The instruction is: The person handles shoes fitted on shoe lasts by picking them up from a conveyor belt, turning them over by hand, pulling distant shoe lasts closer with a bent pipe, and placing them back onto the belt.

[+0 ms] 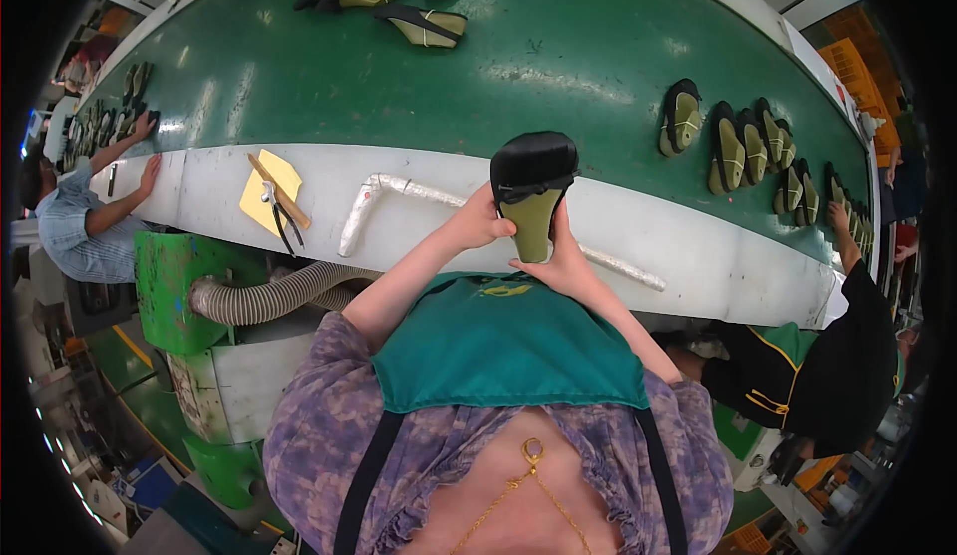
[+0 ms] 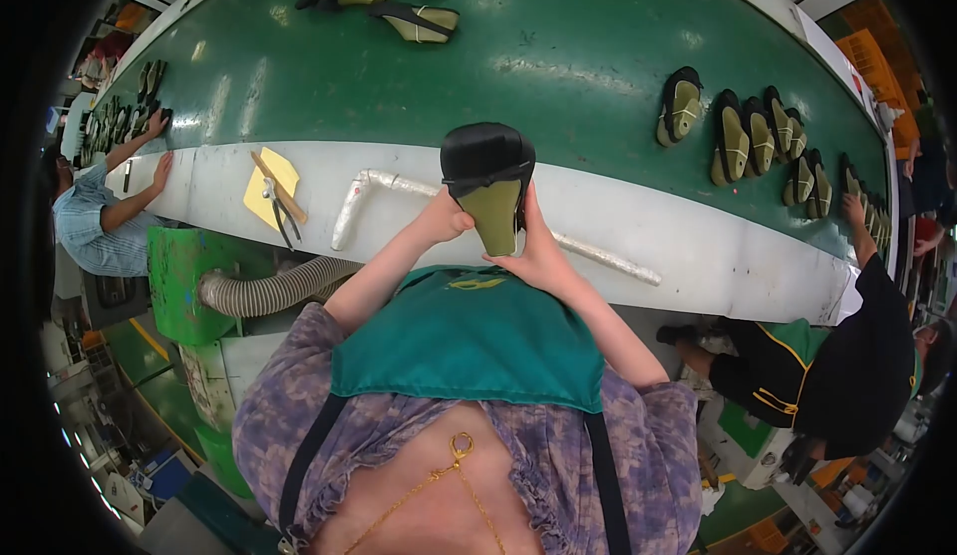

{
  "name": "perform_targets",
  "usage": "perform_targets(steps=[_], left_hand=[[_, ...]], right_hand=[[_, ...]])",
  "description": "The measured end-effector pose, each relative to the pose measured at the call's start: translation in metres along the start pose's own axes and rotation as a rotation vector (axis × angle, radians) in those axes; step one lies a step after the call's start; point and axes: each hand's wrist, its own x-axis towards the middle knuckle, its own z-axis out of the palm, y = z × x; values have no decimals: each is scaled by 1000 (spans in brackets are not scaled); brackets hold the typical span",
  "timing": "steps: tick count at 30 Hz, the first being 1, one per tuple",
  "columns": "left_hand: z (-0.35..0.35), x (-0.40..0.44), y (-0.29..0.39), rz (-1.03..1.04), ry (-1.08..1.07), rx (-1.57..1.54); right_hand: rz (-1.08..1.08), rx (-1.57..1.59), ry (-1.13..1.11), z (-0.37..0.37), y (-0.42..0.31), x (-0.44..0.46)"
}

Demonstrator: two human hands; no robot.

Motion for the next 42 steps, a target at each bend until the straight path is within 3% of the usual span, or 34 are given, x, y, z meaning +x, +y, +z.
perform_targets(steps=[9,22,31,42], left_hand=[[3,11,-1,9,98,-28],[-11,8,-30,-191,293,-394],[-16,7,-39,-143,259,-444],[-29,-2,-52,-93,163,-284]], right_hand=[[-46,-212,90,-5,0,3],[37,-329,51,-3,-15,22],[9,-391,72,3,-12,24],[-13,-347,77,2,-2,22]])
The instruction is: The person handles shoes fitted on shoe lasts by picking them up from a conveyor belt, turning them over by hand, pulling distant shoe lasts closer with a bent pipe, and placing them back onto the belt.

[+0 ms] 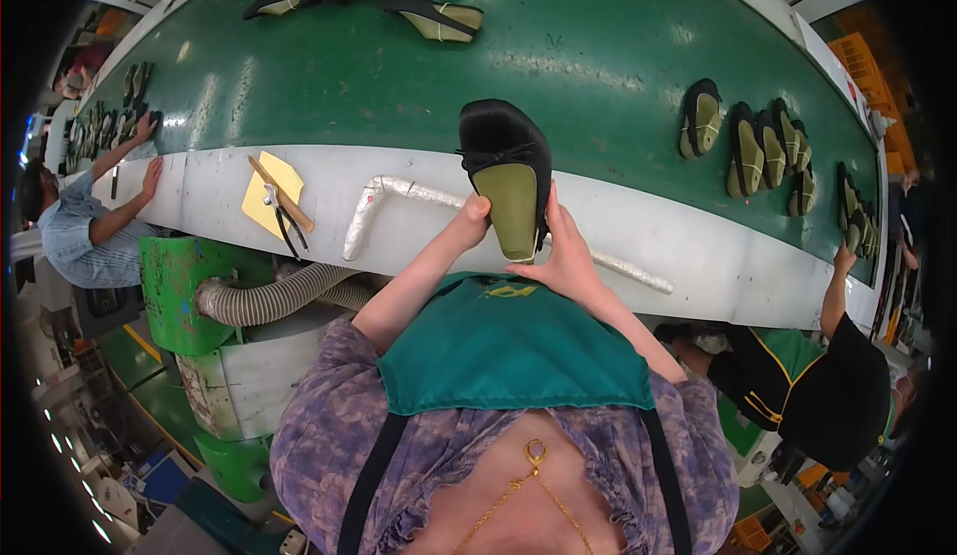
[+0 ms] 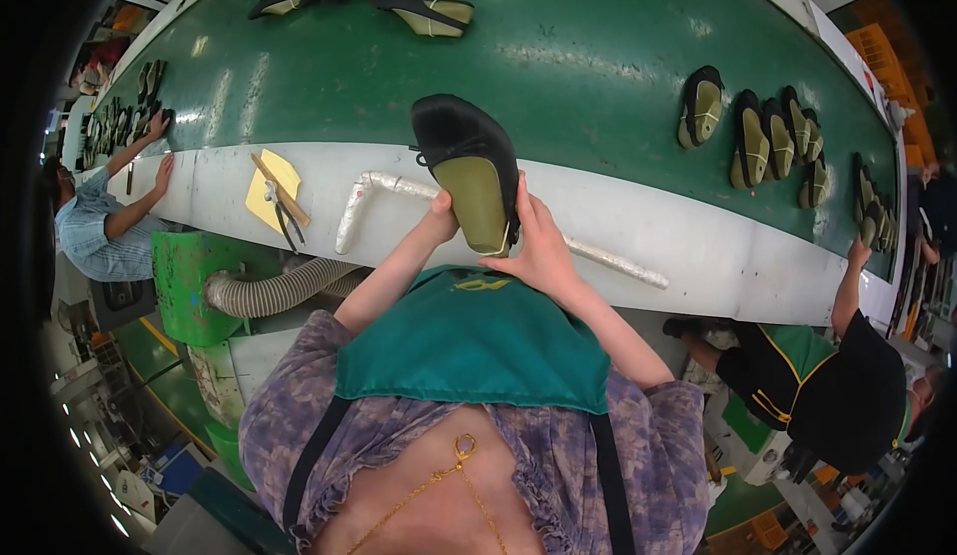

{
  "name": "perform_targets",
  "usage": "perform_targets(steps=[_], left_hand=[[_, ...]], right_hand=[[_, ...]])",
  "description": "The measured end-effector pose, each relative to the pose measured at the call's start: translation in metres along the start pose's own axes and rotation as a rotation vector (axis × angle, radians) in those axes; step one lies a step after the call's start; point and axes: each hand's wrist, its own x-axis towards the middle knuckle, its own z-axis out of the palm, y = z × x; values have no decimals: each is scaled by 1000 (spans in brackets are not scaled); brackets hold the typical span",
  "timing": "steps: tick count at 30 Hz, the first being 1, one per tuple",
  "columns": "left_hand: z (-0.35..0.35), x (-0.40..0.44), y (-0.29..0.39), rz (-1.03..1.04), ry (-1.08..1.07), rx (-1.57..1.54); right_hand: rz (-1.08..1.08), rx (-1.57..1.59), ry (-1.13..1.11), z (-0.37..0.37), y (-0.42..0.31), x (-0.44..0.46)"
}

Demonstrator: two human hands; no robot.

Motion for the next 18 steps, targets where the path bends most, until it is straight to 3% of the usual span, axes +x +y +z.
perform_targets(steps=[13,18], left_hand=[[10,9,-2,-105,153,-125],[8,13,14,-139,341,87]], right_hand=[[158,121,-106,-3,7,10],[50,-55,8,1,20,11]])
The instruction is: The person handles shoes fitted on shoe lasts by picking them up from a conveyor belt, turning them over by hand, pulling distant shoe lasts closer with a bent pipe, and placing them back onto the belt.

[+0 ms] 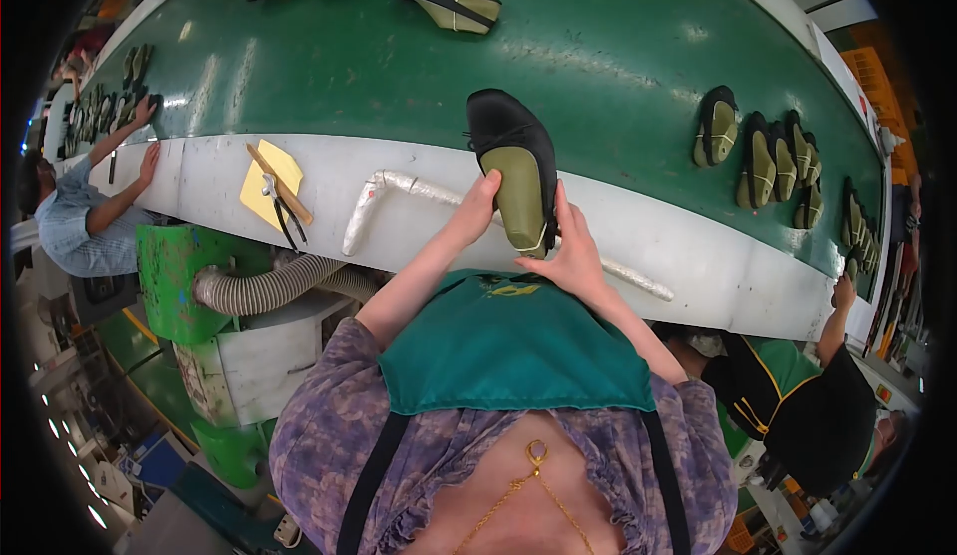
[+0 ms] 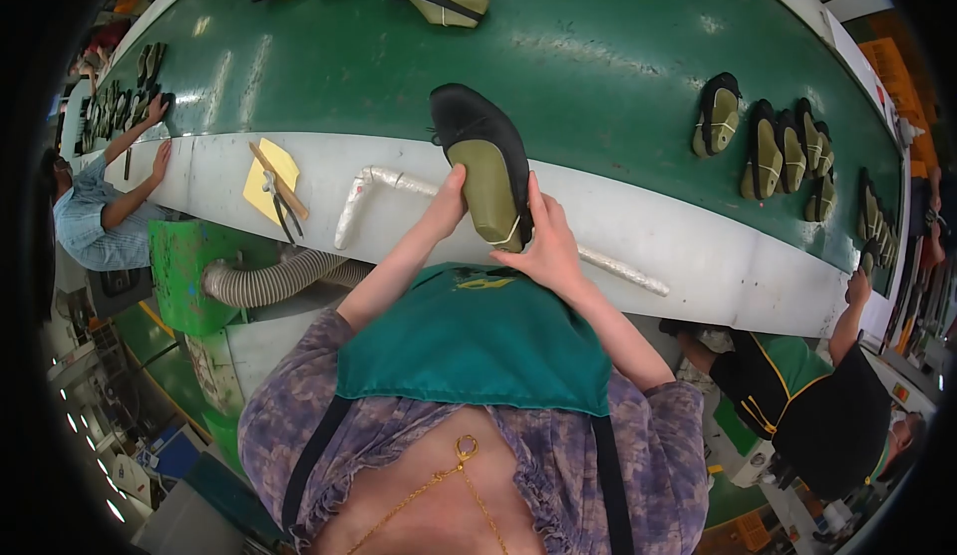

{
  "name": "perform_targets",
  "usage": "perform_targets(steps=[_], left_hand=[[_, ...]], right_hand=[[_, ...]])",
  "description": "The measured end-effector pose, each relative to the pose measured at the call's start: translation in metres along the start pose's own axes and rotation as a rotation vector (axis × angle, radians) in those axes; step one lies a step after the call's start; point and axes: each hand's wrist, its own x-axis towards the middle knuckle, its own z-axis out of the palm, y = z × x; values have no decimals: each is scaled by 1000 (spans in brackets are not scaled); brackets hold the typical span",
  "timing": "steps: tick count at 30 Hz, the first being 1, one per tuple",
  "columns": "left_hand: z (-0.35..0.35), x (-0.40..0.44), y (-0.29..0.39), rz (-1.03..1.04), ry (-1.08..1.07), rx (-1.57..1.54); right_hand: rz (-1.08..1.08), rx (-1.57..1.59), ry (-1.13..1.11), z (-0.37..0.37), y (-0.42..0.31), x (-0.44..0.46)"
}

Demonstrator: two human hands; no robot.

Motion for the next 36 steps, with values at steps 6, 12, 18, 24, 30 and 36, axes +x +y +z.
perform_targets(steps=[6,12,18,24,30,36], left_hand=[[-4,6,10,128,95,-320],[1,-3,29,68,110,-374],[11,-19,58,126,159,-148],[20,-24,66,349,201,54],[24,-33,75,381,238,134],[20,-34,68,402,201,59]], right_hand=[[-19,-276,25,-8,5,-1],[-56,-271,40,-4,5,-9],[-68,-234,24,-7,-9,-12],[-47,-111,-22,-9,-21,-19],[-33,-60,-40,-4,-25,-21],[-98,-141,39,-1,-19,-23]])
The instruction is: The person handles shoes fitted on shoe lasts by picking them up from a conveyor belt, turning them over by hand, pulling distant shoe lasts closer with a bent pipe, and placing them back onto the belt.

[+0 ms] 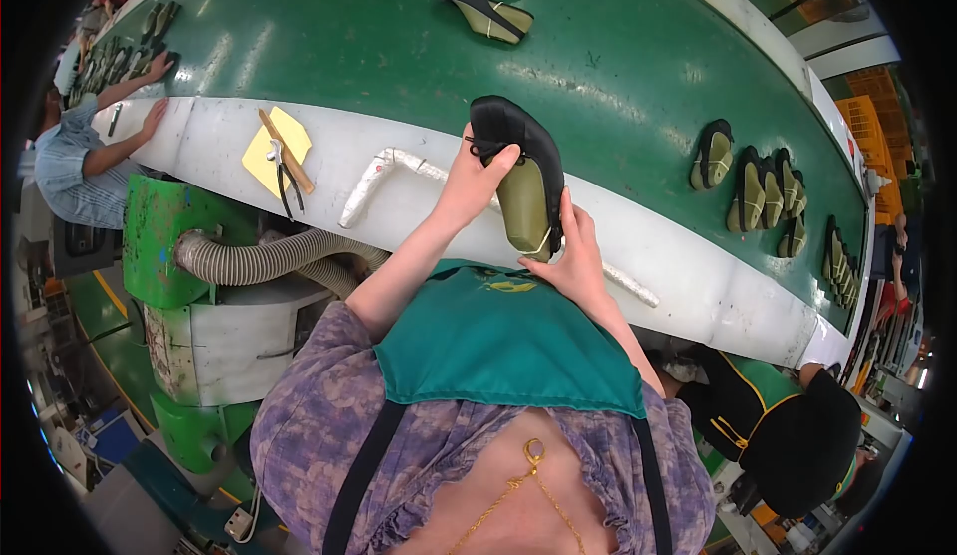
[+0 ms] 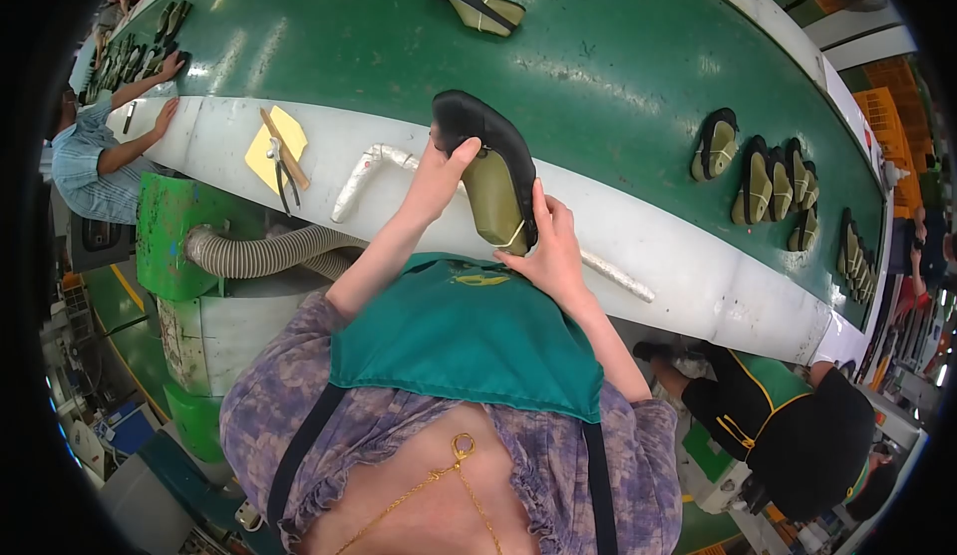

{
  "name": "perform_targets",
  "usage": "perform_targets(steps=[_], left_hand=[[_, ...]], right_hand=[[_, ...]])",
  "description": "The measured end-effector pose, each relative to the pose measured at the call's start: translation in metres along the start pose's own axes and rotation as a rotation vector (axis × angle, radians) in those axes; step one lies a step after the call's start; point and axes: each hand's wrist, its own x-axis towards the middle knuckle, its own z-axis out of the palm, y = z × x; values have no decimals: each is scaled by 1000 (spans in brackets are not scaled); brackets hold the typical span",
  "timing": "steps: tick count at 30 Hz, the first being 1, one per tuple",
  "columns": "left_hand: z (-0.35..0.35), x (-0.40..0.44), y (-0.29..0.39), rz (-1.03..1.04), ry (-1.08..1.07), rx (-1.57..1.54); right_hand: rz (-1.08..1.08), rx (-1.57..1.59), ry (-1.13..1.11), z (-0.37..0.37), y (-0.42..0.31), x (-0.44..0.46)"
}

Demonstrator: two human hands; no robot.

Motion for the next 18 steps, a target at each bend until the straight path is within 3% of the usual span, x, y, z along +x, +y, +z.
perform_targets(steps=[10,18], left_hand=[[-8,1,-23,-103,22,-196],[-17,17,-36,-401,70,-126]], right_hand=[[-2,-137,36,0,3,2],[65,-108,-54,-5,-1,2]])
